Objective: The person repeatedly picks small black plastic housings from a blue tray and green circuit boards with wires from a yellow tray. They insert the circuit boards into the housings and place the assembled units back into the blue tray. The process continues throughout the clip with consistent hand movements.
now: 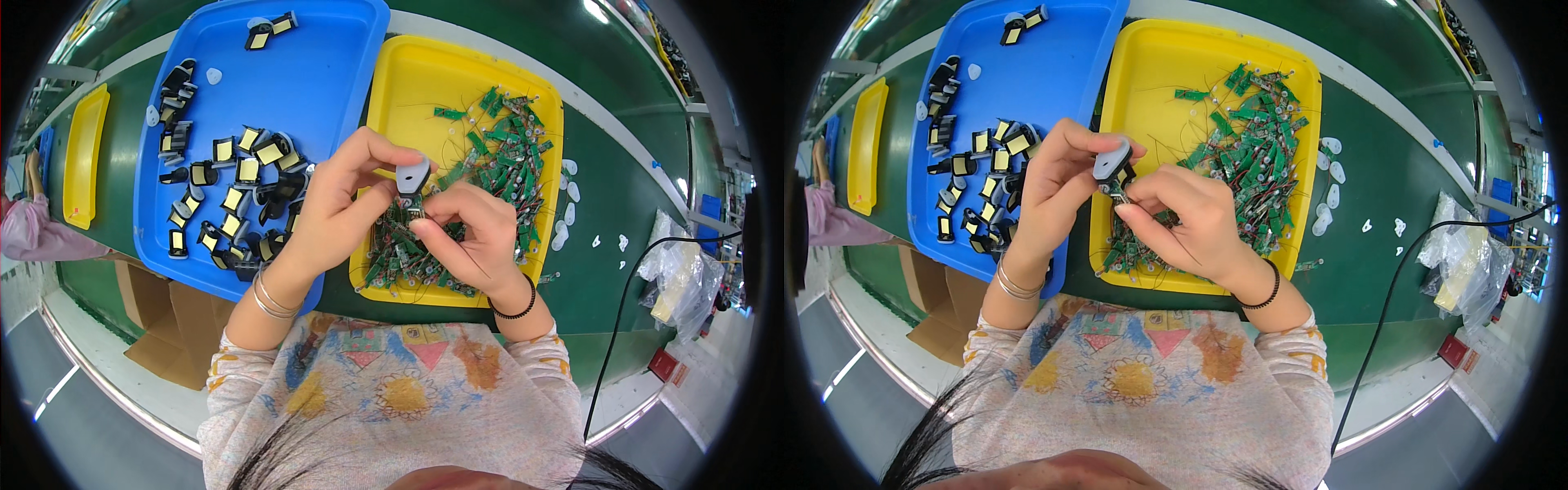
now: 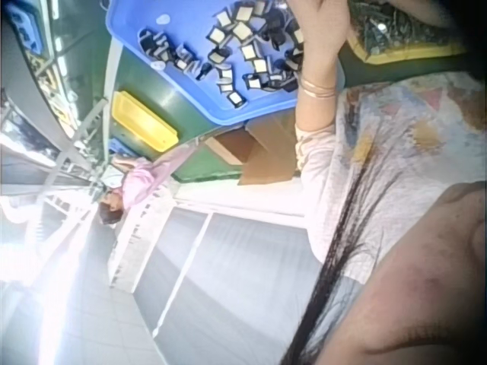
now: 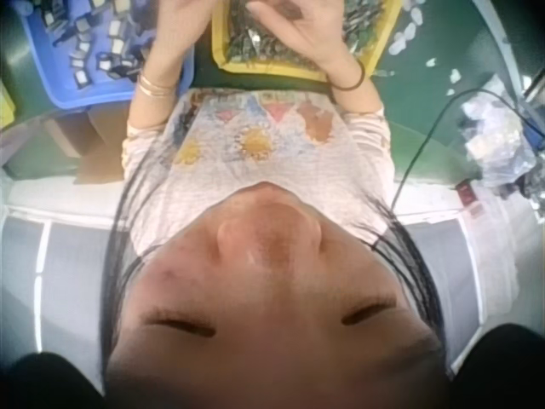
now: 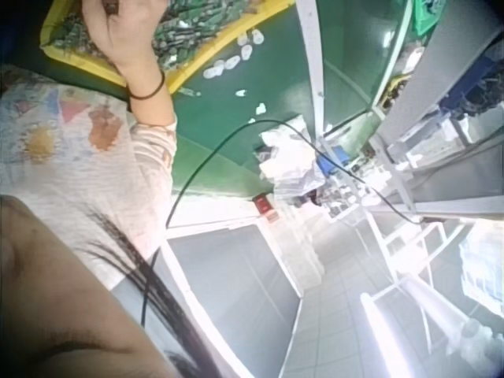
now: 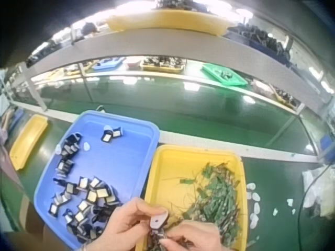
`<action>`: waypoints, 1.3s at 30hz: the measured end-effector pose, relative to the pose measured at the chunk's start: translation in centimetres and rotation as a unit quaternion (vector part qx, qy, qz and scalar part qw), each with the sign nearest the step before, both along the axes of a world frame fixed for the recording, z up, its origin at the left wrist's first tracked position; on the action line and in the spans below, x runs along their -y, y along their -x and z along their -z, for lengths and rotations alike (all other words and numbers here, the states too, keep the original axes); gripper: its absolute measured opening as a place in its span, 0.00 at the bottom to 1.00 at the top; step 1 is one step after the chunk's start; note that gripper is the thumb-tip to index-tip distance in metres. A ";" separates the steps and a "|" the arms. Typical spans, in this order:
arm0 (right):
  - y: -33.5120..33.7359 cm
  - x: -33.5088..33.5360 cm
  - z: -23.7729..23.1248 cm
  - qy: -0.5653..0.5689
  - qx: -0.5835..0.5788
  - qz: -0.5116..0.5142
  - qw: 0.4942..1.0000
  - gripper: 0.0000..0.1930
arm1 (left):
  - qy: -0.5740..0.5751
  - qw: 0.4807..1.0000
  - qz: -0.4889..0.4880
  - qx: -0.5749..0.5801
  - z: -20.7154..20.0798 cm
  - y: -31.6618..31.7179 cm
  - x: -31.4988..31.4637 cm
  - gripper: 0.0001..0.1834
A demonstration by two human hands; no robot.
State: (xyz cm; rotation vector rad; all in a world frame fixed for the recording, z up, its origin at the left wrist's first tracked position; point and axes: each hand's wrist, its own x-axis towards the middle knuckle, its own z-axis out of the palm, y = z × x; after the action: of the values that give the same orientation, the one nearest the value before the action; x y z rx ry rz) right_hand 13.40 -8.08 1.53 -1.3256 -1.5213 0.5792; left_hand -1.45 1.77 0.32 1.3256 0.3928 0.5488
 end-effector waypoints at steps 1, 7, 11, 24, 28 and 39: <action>0.0 0.1 0.0 0.010 -0.022 0.003 1.000 0.05 | -0.004 1.000 0.003 -0.005 0.0 0.2 -0.2 0.17; -0.3 0.1 0.3 0.027 -0.072 0.002 0.997 0.05 | -0.017 1.000 -0.025 -0.002 -1.5 -0.1 0.7 0.17; -0.7 -0.1 -0.4 0.056 -0.043 -0.010 0.997 0.05 | -0.119 0.990 -0.067 -0.019 -1.3 -0.1 0.5 0.19; -5.8 -7.4 -0.7 0.003 0.290 0.057 0.955 0.04 | -0.358 0.900 -0.209 -0.135 -2.6 1.0 -1.1 0.22; -14.2 -14.8 2.8 0.037 0.550 0.185 0.814 0.04 | -0.479 0.789 -0.276 -0.269 -1.8 3.0 -4.0 0.17; -18.3 -16.8 5.0 0.132 0.614 0.146 0.764 0.22 | -0.455 0.728 -0.265 -0.440 0.8 7.2 -7.2 0.13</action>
State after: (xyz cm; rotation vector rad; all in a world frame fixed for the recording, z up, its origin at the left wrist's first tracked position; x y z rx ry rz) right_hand 31.67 8.74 -3.42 -2.3353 -2.1797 -0.4611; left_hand -8.67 8.99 -0.45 2.4490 1.4648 0.5636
